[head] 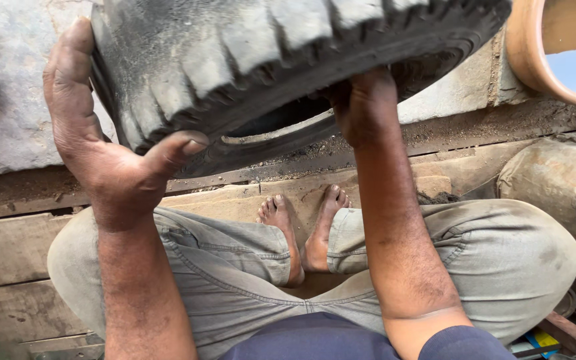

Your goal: The person sits on a wooden floor and manipulates a small vehicle tire, rotating it to inspect the tread and sidewalls. They use a metal tool to probe the tire surface, likely checking for punctures or embedded debris, while occasionally dipping the tool into a nearby bowl of water.

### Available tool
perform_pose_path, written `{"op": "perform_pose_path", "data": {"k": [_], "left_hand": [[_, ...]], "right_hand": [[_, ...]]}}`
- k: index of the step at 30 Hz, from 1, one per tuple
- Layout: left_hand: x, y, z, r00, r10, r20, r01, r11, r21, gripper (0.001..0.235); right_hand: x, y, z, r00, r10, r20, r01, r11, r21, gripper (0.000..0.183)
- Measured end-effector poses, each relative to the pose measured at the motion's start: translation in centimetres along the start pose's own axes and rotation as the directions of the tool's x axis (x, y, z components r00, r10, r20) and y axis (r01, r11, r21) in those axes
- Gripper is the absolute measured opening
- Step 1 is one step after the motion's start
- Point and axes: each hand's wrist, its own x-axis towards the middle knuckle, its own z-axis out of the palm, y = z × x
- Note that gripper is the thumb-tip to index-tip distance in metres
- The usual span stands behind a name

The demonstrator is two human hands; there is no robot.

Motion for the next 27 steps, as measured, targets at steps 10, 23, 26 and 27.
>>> {"op": "perform_pose_path", "data": {"k": [10, 23, 26, 27], "left_hand": [[-0.6, 0.5, 0.3, 0.999, -0.011, -0.037, 0.006, 0.992, -0.128, 0.107], [1.2, 0.3, 1.1, 0.918, -0.168, 0.36, 0.228, 0.965, -0.13, 0.137], [0.5, 2.2, 2.7, 0.976, -0.005, 0.217, 0.038, 0.988, -0.149, 0.131], [0.3, 2.7, 3.0, 0.983, 0.013, 0.18, 0.009, 0.992, -0.124, 0.13]], "right_hand": [[-1.0, -0.3, 0.5, 0.992, -0.123, -0.009, 0.114, 0.896, 0.429, 0.016], [0.2, 0.3, -6.3, 0.729, -0.41, 0.548, 0.622, 0.06, -0.781, 0.034], [-1.5, -0.7, -3.0, 0.923, -0.181, 0.341, 0.385, 0.379, -0.842, 0.01], [-2.3, -1.4, -1.6, 0.976, -0.025, 0.218, 0.185, 0.626, -0.757, 0.005]]}}
